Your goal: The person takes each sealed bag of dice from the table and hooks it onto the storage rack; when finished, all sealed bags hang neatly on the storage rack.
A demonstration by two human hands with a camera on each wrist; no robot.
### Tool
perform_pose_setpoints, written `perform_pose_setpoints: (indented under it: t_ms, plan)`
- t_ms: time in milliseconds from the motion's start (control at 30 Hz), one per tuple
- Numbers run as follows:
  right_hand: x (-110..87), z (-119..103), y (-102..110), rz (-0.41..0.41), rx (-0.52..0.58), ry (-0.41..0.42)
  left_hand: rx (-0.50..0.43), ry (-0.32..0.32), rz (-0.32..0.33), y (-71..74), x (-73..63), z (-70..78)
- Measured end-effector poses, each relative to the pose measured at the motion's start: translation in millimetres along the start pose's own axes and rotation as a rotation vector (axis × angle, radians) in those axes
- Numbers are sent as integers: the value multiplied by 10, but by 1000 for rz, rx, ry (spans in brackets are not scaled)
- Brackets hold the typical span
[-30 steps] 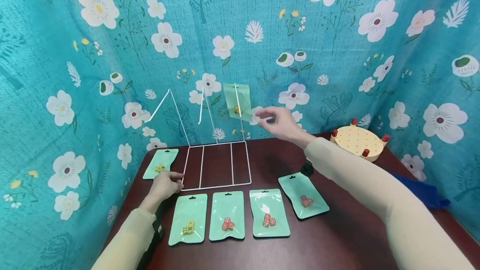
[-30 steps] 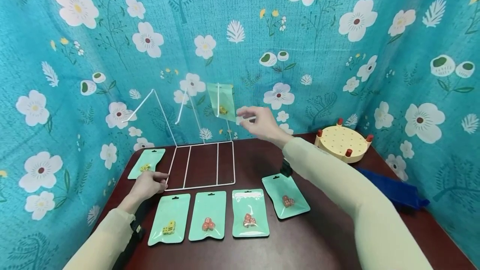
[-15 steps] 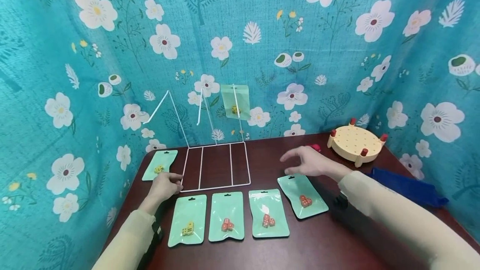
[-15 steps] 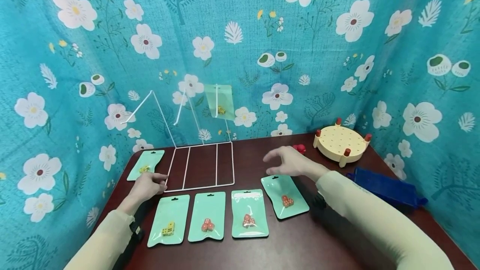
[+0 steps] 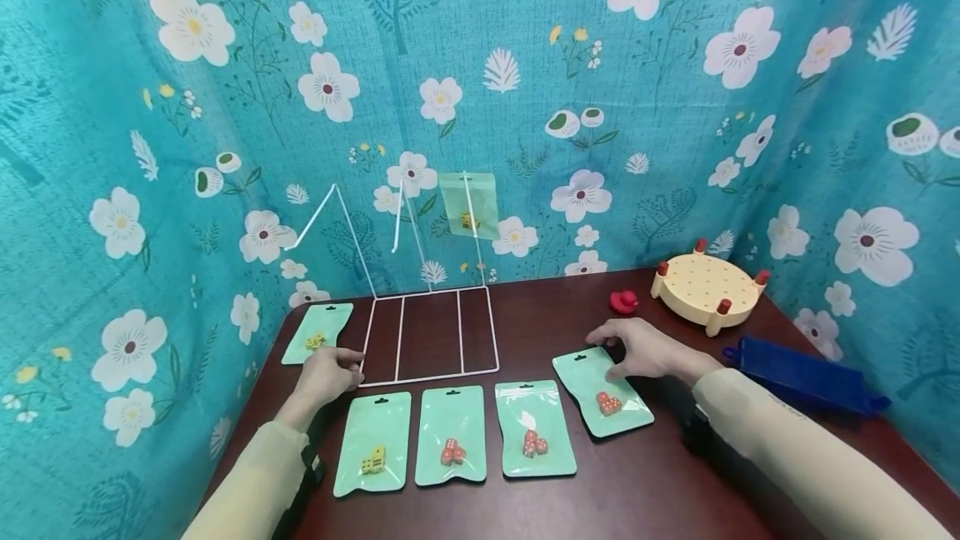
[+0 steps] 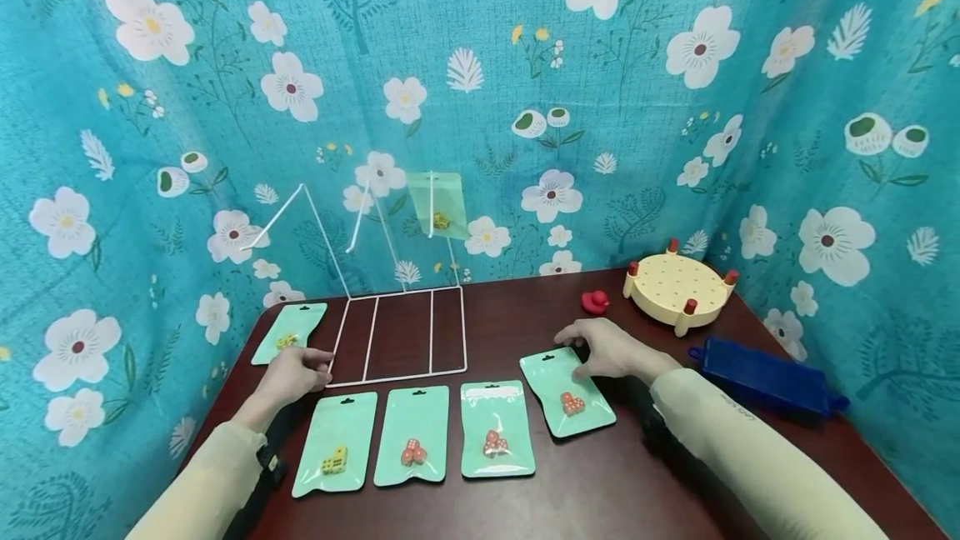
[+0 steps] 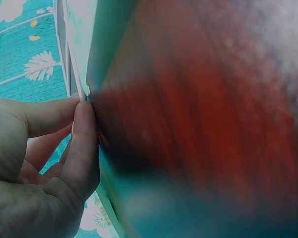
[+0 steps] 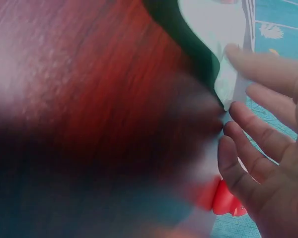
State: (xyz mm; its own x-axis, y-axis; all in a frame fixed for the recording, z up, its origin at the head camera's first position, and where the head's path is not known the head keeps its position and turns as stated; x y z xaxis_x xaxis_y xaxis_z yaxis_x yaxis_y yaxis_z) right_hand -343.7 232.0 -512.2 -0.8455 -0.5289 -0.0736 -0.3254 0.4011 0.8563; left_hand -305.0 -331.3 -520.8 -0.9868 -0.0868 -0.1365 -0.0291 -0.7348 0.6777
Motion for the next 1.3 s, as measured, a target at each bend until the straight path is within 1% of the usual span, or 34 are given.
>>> perform_pose_setpoints:
  t_ms: [167, 300, 400, 533, 833, 1133, 1300]
  plan:
    - [29, 46, -24, -13, -5, -19, -2, 1, -4, 2, -20, 14]
    - [23, 40, -28, -42, -11, -26, 9, 1, -4, -4, -11, 19]
    - [11, 24, -35, -42, -17, -36, 9, 0, -2, -1, -7, 11]
    - [-8, 13, -43, -14, 7, -58, 2, -2, 0, -6, -9, 3]
    - [-42, 2, -60, 56, 74, -43, 1, 0, -5, -14, -13, 5]
    - [-115, 39, -22, 92, 123, -47, 17, -8, 1, -18, 2, 10]
    - [-164, 55, 34, 152, 149, -61, 12, 5, 10, -20, 10, -1]
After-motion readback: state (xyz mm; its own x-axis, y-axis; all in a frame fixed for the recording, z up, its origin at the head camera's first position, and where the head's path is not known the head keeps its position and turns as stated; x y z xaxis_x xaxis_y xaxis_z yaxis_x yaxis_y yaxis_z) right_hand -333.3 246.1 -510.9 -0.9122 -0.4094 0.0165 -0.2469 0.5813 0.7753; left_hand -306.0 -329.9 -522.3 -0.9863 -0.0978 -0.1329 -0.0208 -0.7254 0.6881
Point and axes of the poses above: each hand's wrist, its own x-axis towards the middle knuckle, its own y-axis out of the back of the hand, z = x × y, the point moved 5 cm from there along x, towards the middle knuckle, and after that the axes turned 3 degrees about -y, right-handed, at the moved point
